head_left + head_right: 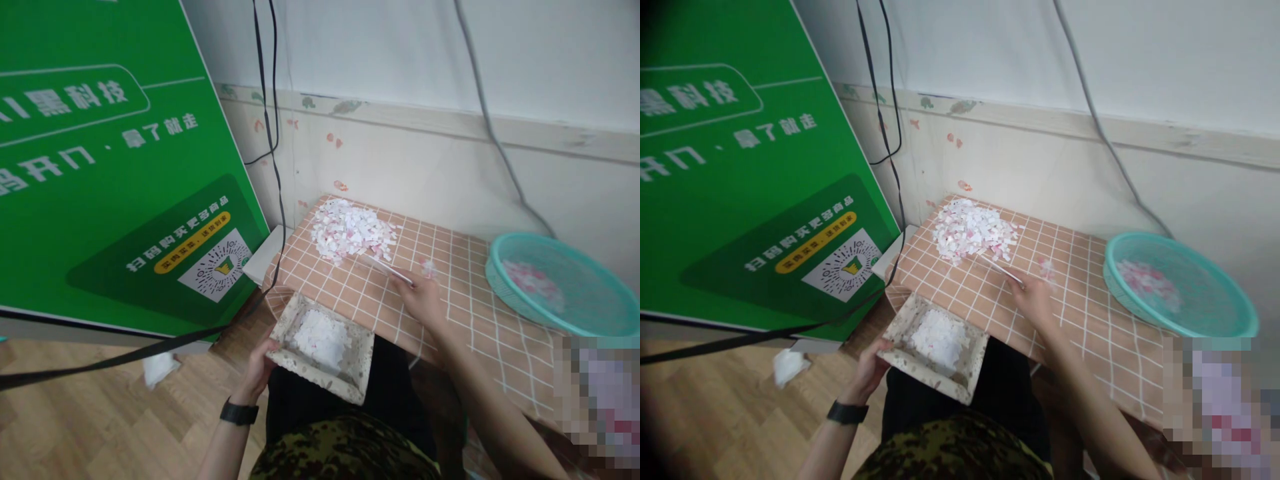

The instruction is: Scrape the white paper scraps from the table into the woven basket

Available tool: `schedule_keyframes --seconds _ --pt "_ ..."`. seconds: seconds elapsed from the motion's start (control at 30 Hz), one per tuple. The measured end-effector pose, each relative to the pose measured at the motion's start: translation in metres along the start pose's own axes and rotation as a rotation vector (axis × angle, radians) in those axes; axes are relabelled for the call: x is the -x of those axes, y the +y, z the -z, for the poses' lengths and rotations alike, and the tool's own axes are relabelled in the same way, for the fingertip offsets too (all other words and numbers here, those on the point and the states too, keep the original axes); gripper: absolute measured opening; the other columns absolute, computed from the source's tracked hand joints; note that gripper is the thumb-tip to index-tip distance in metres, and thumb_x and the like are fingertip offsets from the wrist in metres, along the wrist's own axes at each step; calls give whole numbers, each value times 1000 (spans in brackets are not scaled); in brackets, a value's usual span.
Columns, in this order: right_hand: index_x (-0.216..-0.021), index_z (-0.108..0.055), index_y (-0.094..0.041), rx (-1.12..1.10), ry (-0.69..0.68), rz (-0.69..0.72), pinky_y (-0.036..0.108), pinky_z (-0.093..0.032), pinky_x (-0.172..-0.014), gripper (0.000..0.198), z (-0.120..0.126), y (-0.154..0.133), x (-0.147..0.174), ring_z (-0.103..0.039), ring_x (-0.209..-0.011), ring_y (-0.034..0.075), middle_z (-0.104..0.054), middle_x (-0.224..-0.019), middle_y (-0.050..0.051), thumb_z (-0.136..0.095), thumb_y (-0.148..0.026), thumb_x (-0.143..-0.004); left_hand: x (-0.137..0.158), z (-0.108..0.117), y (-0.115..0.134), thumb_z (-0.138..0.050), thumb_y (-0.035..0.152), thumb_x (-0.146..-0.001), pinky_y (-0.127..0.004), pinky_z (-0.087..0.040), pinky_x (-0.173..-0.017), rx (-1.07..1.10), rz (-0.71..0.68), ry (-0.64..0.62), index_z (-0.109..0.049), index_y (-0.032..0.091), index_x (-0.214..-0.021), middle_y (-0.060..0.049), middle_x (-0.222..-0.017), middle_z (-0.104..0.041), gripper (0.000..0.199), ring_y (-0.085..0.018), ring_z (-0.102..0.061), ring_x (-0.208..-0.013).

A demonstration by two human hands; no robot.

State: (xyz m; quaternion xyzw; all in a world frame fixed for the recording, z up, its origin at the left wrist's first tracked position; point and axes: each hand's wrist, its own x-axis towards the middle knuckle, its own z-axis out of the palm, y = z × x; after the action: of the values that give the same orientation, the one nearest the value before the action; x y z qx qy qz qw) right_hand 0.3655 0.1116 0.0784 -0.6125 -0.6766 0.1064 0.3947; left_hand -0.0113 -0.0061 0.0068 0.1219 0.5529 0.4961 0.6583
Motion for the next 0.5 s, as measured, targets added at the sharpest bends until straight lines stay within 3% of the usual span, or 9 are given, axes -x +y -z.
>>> schedule_keyframes --seconds 0.23,0.5 --pt "-112 -77 -28 -6 -119 109 42 -60 -88 28 -5 3 -1 -74 -99 27 -76 -111 4 -55 -32 -95 2 -3 5 -70 20 -56 -32 -49 -59 11 8 7 -74 16 -81 -1 -68 -73 26 -22 -66 -61" --pt "-109 -78 -26 -157 -250 75 42 -60 -88 27 5 -7 3 -74 -97 27 -76 -110 4 -57 -35 -94 -3 4 -2 -71 19 -56 -31 -46 -55 34 42 6 -65 17 -57 2 -50 -62 7 -18 -58 -50"
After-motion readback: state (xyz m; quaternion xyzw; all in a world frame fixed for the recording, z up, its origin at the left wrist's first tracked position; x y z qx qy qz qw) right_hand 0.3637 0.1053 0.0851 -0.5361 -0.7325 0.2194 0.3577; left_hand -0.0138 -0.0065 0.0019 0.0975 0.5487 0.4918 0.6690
